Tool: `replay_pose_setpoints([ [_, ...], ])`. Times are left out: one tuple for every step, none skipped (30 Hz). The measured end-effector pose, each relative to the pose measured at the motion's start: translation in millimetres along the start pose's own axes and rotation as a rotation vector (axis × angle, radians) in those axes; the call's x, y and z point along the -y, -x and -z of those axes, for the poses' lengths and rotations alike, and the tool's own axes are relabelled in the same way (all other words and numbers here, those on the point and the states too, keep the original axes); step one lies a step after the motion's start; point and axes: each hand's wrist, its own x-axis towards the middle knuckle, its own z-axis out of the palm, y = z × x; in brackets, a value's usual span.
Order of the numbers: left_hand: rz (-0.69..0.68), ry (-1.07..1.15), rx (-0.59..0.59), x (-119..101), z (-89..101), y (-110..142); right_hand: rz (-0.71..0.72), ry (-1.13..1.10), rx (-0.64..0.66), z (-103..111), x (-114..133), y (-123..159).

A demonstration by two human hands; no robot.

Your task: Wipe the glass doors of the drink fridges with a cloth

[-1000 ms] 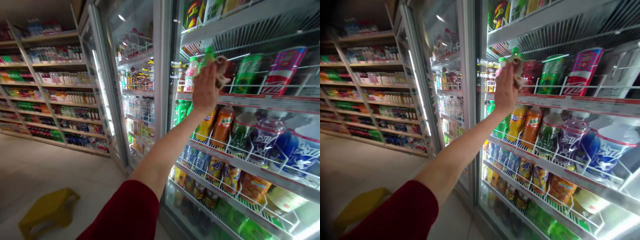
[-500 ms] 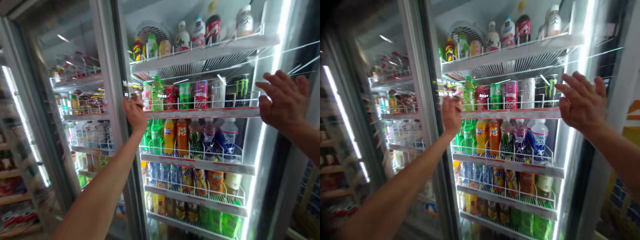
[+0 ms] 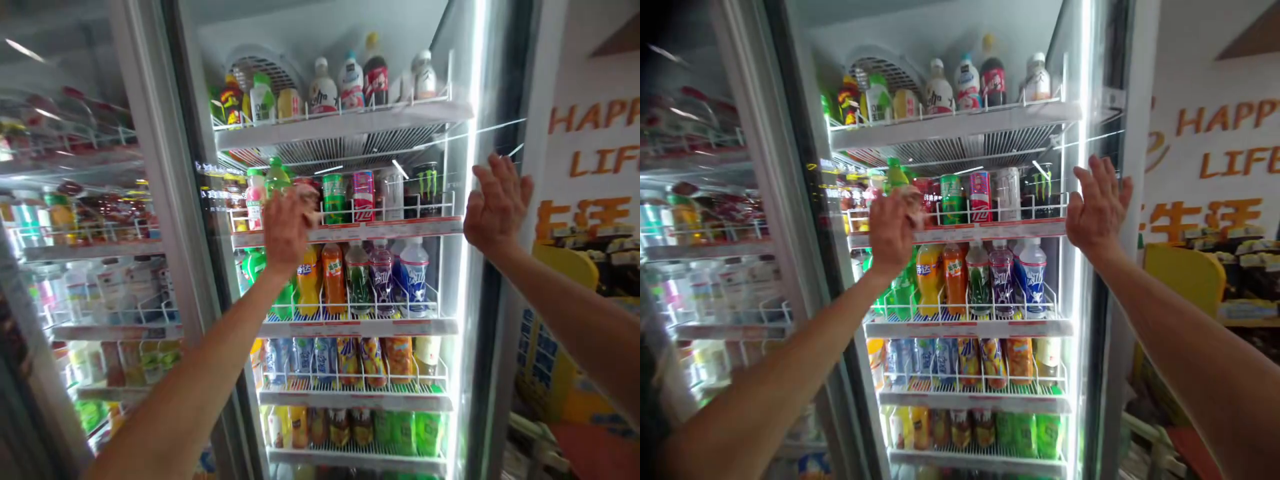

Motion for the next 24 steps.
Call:
replay_pose_setpoints([
  [0.141, -0.023, -0.076, 16.3, 0.5, -10.8, -0.003, -0.003, -0.002, -0.5, 0.5, 0.4],
  [0.232, -0.033, -0.117, 22.2, -0.7, -21.2, -0.005, -0.007, -0.005, -1.1, 0.5, 0.6],
  [0.268, -0.031, -0.119, 16.8, -3.5, -30.2, -0.005, -0.011, -0.006, -1.8, 0.0, 0.7],
  [0.244, -0.017, -0.087, 1.1, -7.3, -36.7, -0.001, -0.014, -0.005, -2.4, -1.0, 0.8],
  [0.152, 0.007, -0.022, -22.2, -11.5, -40.4, 0.006, -0.015, -0.007, -3.0, -2.3, 0.6],
  [0.003, 0.037, 0.062, -49.3, -15.4, -41.2, 0.014, -0.013, -0.011, -3.5, -3.9, 0.4],
  [-0.169, 0.067, 0.142, -75.5, -18.4, -39.7, 0.021, -0.009, -0.017, -3.8, -5.5, 0.1],
  [-0.336, 0.092, 0.215, -96.3, -20.1, -36.8, 0.026, -0.004, -0.02, -4.0, -6.9, -0.1],
  [-0.481, 0.114, 0.278, -108.2, -19.9, -33.7, 0.028, -0.001, -0.022, -4.1, -8.0, -0.4],
  [-0.578, 0.128, 0.326, -109.0, -17.6, -31.6, 0.027, 0.0, -0.025, -4.3, -8.6, -0.5],
  [-0.607, 0.135, 0.354, -98.0, -13.2, -31.5, 0.027, -0.001, -0.029, -4.4, -8.8, -0.6],
  [-0.553, 0.133, 0.346, -76.8, -7.0, -34.2, 0.03, -0.003, -0.033, -4.5, -8.6, -0.6],
  [-0.446, 0.123, 0.319, -48.2, 0.4, -40.0, 0.033, -0.005, -0.041, -4.7, -8.0, -0.5],
  [-0.264, 0.107, 0.245, -16.4, 8.0, -48.4, 0.035, -0.005, -0.045, -4.7, -7.2, -0.4],
  [-0.032, 0.082, 0.119, 13.8, 14.4, -58.7, 0.034, -0.001, -0.047, -4.7, -6.1, -0.3],
  [0.104, 0.058, 0.039, 38.0, 18.8, -69.7, 0.028, 0.006, -0.045, -4.4, -5.0, -0.3],
  [0.239, 0.036, -0.018, 52.5, 20.3, -80.1, 0.02, 0.013, -0.039, -4.0, -3.8, -0.4],
  [0.324, 0.019, -0.053, 55.3, 18.7, -88.4, 0.013, 0.02, -0.03, -3.4, -2.8, -0.4],
  [0.343, 0.016, -0.055, 46.0, 14.2, -93.9, 0.004, 0.024, -0.025, -2.7, -2.1, -0.5],
  [0.312, 0.025, -0.037, 25.9, 7.5, -95.8, 0.0, 0.027, -0.021, -1.9, -1.7, -0.6],
  [0.238, 0.043, -0.006, -2.0, -0.6, -94.1, 0.0, 0.028, -0.02, -1.2, -1.8, -0.6],
  [0.104, 0.077, 0.04, -33.7, -9.0, -89.4, 0.005, 0.027, -0.016, -0.7, -2.4, -0.6],
  [0.007, 0.1, 0.078, -64.8, -17.0, -82.5, 0.013, 0.025, -0.016, -0.4, -3.3, -0.5],
  [-0.098, 0.123, 0.113, -91.0, -23.5, -74.6, 0.021, 0.021, -0.018, -0.4, -4.5, -0.4],
])
